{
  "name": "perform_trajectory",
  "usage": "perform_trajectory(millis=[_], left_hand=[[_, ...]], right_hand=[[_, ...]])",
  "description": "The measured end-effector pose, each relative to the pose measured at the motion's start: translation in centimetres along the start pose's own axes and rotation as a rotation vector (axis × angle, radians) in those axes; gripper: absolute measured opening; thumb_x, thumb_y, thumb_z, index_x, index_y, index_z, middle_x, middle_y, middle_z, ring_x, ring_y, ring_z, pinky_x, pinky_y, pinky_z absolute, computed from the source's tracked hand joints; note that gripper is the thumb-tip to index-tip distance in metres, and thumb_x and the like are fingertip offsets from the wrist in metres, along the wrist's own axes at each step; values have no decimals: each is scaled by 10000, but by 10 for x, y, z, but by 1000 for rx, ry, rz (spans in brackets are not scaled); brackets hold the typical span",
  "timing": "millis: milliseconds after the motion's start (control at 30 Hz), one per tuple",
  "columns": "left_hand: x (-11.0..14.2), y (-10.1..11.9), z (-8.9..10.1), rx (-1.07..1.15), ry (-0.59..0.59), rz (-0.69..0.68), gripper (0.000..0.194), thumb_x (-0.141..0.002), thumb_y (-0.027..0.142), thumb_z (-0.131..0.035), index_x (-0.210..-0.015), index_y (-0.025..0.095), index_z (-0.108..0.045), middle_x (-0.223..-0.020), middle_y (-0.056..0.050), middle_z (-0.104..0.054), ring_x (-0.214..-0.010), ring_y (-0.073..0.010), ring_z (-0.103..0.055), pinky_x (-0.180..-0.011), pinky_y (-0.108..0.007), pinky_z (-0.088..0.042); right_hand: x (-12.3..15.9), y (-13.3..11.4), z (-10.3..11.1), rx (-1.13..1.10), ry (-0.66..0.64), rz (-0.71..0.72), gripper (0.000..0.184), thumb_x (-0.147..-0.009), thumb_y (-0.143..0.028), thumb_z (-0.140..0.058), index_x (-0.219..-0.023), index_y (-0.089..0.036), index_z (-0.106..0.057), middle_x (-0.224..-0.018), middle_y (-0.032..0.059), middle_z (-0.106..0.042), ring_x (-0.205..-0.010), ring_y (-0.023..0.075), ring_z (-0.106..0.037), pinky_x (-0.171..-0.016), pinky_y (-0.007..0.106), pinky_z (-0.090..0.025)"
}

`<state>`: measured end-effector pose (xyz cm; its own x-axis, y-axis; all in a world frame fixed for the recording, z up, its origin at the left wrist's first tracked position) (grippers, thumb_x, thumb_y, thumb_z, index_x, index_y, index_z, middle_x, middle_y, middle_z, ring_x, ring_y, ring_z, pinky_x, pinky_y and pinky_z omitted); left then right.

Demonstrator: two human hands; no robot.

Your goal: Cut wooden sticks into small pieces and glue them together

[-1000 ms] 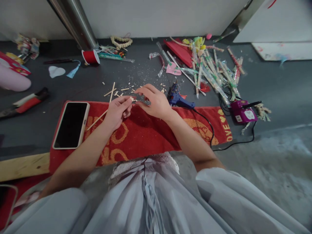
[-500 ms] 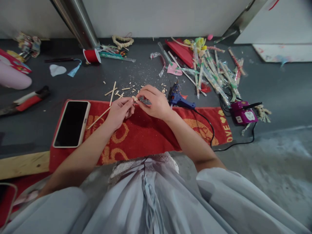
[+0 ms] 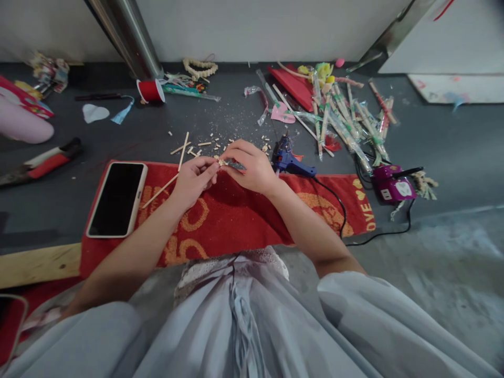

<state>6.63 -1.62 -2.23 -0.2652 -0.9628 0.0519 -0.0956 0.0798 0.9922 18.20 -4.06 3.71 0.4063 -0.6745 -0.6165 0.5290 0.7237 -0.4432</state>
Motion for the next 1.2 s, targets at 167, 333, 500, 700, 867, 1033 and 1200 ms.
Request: perform_trajectory(millis=[167, 333, 500, 700, 867, 1033, 1200], left_hand=[[1, 3, -1, -32, -2, -17, 423, -624, 532, -788, -738, 168, -605, -437, 57, -510, -328, -31, -323, -328, -182, -219], [1, 5, 0, -55, -4, -38, 405, -637, 515, -786, -735, 168, -602, -439, 54, -513, -331, -36, -338, -331, -185, -235], [0, 3, 1, -79, -12, -54, 389, -644, 506, -785, -719, 169, -604, -446, 50, -517, -333, -38, -344, -337, -188, -244], [0, 1, 1, -66, -11, -38, 402, -622, 515, -798, -715, 176, -604, -445, 49, -525, -335, -40, -346, -343, -193, -241], [0, 2, 2, -82, -8, -53, 392, -656, 524, -773, -741, 175, -614, -455, 48, -518, -339, -45, -337, -343, -207, -227], [-1, 4, 7, -138, 19, -92, 373, -690, 511, -747, -795, 169, -643, -464, 43, -521, -377, -61, -391, -373, -211, -270], [2, 13, 11, -250, 78, -155, 268, -737, 413, -725, -849, 176, -668, -507, 38, -548, -458, -76, -493, -443, -198, -345]], right_hand=[[1, 4, -3, 21, -17, -20, 186, -938, -304, -499, -973, -186, -639, -1022, 89, -640, -1016, 195, -602, -898, 380, -510], [1, 3, -2, 25, 26, 26, 177, -934, -297, -518, -934, -180, -650, -961, 82, -659, -953, 178, -624, -853, 356, -527], [1, 4, -5, 59, 27, 31, 193, -943, -303, -502, -909, -188, -653, -929, 70, -658, -921, 174, -629, -829, 361, -534], [0, 3, -4, 16, 34, 35, 173, -933, -287, -516, -893, -182, -647, -910, 73, -657, -903, 172, -622, -822, 355, -531], [-1, 2, -4, -37, 14, -7, 151, -925, -274, -526, -911, -171, -636, -923, 79, -652, -871, 162, -612, -790, 335, -530], [-1, 1, -2, -1, 22, -20, 154, -925, -276, -516, -922, -171, -630, -944, 81, -645, -905, 171, -604, -822, 346, -516], [-1, 7, -5, 55, -11, -60, 182, -931, -318, -515, -920, -179, -631, -947, 85, -639, -930, 191, -598, -844, 364, -501]])
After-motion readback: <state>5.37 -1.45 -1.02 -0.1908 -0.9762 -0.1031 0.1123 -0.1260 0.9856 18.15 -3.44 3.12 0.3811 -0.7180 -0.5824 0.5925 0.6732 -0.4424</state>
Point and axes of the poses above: each hand's wrist, its own x-axis away from the middle knuckle, its own z-axis out of the back of the hand, y = z × x, the point moved 9 cm from there along -x, towards the middle knuckle
